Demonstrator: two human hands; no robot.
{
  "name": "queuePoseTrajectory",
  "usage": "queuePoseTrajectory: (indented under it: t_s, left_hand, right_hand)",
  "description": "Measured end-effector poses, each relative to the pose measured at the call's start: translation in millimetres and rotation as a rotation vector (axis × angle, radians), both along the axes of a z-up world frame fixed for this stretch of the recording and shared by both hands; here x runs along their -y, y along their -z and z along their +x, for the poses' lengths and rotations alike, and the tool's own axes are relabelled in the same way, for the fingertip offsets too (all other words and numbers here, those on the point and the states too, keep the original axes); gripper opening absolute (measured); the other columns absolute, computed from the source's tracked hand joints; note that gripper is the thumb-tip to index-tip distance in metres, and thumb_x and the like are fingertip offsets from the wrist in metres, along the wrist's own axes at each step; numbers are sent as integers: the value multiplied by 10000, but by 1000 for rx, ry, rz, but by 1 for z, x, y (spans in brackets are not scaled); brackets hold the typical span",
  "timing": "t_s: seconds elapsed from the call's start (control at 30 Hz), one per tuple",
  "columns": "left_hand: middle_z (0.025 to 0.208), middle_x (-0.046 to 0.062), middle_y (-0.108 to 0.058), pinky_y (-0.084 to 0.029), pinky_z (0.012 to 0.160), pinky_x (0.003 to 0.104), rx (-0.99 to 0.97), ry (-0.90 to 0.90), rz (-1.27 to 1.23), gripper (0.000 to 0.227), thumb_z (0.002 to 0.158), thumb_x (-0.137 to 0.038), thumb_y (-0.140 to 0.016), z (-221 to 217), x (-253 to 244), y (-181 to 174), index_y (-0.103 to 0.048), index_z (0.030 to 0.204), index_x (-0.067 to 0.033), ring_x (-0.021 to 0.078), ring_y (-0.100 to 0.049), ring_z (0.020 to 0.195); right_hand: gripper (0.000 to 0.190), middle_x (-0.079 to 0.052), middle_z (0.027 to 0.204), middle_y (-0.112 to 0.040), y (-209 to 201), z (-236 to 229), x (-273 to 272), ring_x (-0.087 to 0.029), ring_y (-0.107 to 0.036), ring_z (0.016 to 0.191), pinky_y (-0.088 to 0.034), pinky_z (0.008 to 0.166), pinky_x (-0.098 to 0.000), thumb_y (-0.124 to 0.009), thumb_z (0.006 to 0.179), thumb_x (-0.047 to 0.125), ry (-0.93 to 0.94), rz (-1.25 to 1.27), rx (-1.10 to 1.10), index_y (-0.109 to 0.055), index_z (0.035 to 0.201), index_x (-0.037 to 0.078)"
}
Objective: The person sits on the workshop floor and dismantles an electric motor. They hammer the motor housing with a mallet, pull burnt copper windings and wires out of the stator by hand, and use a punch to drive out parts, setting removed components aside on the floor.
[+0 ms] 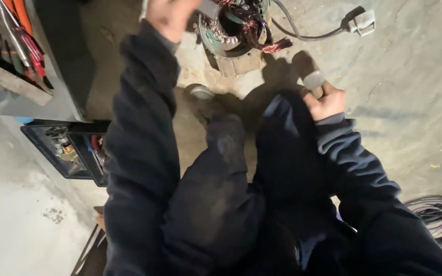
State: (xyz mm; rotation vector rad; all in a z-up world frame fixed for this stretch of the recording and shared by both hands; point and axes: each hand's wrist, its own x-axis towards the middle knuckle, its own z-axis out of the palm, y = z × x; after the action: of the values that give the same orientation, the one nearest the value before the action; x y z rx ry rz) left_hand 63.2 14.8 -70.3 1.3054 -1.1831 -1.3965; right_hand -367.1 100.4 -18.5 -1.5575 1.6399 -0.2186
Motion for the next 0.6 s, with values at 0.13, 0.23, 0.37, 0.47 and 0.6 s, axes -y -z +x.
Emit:
queuePoseTrajectory:
  t_s: [0.13, 0.23, 0.37, 0.47, 0.6]
  left_hand:
    - [1077, 71, -705, -535, 878, 380, -273, -332, -4, 138, 1142, -92, -619, 19, -29, 12, -634, 1256, -17, 212, -670, 995]
    - [1129, 54, -687, -516, 870, 354, -444, -564, -47, 245, 1125, -29, -600, 4, -34, -55, -567, 1365, -61, 166, -641, 993]
    - [1211, 48, -702, -513, 967, 362, 291, -275, -128, 291, 981, -32, -594, -19, -61, -121, -599, 1254, -131, 248, -670, 1052]
    - [1155, 39, -679, -503, 863, 425, 893, -4, -179, 317, 819, -65, -707, -41, -61, -162, -672, 1125, -143, 324, -658, 980]
    - [1195, 18, -679, -531, 786, 409, 912, 51, -22, 390, 797, -66, -711, -47, -90, -143, -718, 1177, -151, 290, -668, 920]
  right_hand:
    - [360, -197, 754, -677, 19, -9, 8, -329, -702, 695, -542, 687, -413, -782, 917, 354, 52, 176, -166, -721, 978, 5]
    - [398, -216, 782, -688, 47, -24, 6, -373, -704, 740, -544, 724, -441, -767, 916, 391, 10, 220, -223, -732, 993, 2]
    - [426, -234, 848, -723, 84, -42, -5, -426, -692, 821, -521, 739, -482, -759, 924, 425, -103, 269, -296, -761, 1044, 17]
    - [407, -255, 858, -722, 105, -55, -12, -442, -691, 815, -524, 731, -491, -750, 903, 371, -135, 255, -328, -754, 1073, 2]
    - [377, -269, 873, -709, 125, -76, -15, -409, -721, 836, -553, 773, -464, -714, 924, 308, -165, 266, -253, -721, 1042, -50]
